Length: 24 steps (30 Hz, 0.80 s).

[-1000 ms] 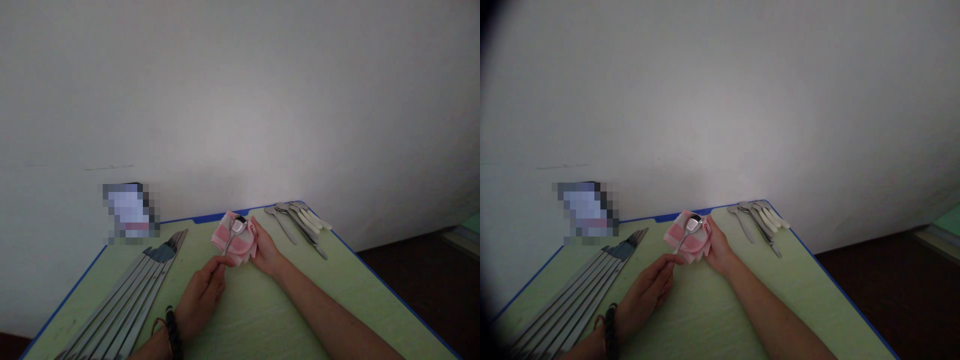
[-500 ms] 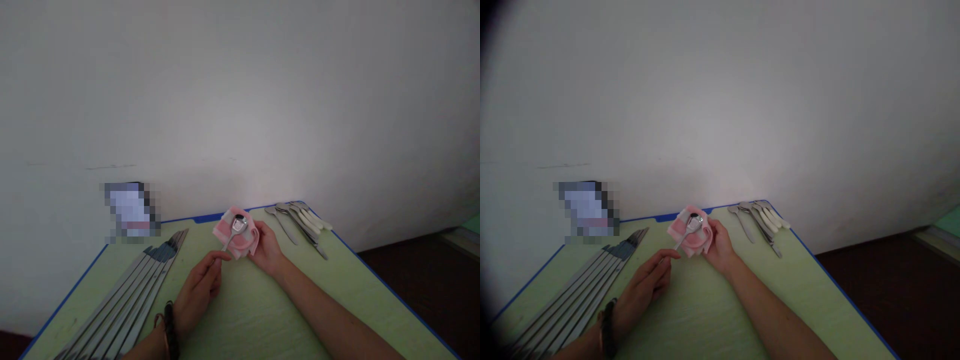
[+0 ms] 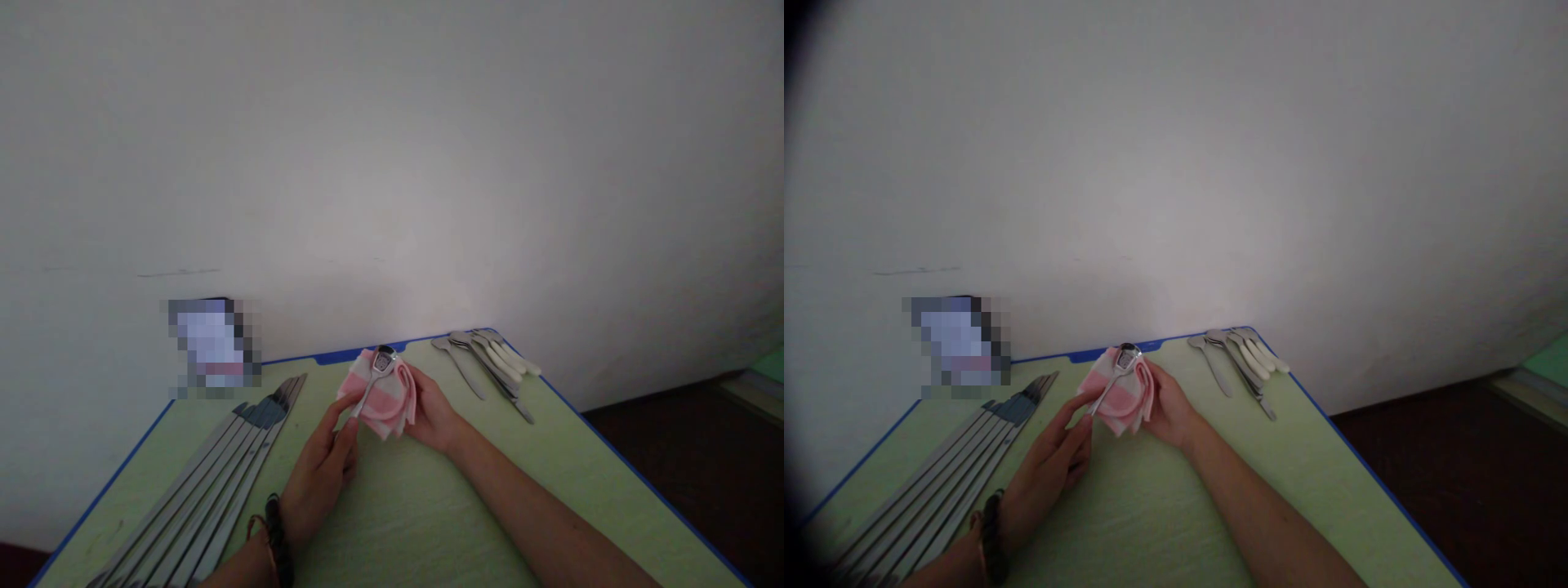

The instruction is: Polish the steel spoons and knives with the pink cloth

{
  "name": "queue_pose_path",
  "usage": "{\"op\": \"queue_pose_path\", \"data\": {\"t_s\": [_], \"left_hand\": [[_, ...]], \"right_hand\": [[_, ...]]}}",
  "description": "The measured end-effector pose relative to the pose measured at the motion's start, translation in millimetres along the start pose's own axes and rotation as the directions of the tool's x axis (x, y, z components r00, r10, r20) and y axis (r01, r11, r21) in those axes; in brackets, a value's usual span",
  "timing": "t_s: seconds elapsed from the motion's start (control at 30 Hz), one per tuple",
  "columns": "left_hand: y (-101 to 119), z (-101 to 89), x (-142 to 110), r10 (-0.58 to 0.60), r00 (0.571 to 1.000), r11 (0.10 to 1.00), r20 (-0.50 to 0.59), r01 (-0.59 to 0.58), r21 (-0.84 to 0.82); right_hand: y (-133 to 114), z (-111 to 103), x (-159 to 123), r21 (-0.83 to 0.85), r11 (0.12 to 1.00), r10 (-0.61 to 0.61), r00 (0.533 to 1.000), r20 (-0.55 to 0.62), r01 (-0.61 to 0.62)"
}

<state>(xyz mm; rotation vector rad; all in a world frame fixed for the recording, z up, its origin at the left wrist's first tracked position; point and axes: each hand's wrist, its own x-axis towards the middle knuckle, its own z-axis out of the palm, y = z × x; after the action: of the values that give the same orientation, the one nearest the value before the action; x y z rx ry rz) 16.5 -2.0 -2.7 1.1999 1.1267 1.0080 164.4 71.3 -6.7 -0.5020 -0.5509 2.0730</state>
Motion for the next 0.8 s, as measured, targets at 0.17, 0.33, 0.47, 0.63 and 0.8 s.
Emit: {"op": "queue_pose_path", "data": {"t_s": [0.17,0.33,0.47,0.63,0.8], "left_hand": [[-4.0,1.8,-1.1,0.002,1.000,0.998,-0.017,-0.001,0.055],[-1.9,1.2,-2.1,0.004,1.000,0.997,0.017,-0.005,0.076],[-0.7,-0.6,-2.3,0.003,0.999,0.997,0.043,-0.007,0.083],[-0.1,-2.3,-0.5,0.031,0.999,0.998,-0.009,-0.030,0.055],[-1.7,-4.0,1.1,0.064,0.994,0.994,-0.088,-0.056,0.090]], "right_hand": [[2.1,-1.0,2.2,0.004,1.000,-0.009,1.000,-0.019,0.009],[0.1,1.0,2.0,0.021,0.994,-0.104,0.991,-0.081,0.106],[-5.7,0.6,0.1,0.057,0.975,-0.206,0.970,-0.131,0.214],[-8.8,-6.9,1.7,0.115,0.958,-0.240,0.956,-0.170,0.261],[-3.5,-9.6,2.5,0.011,0.981,-0.191,0.974,-0.124,0.194]]}}
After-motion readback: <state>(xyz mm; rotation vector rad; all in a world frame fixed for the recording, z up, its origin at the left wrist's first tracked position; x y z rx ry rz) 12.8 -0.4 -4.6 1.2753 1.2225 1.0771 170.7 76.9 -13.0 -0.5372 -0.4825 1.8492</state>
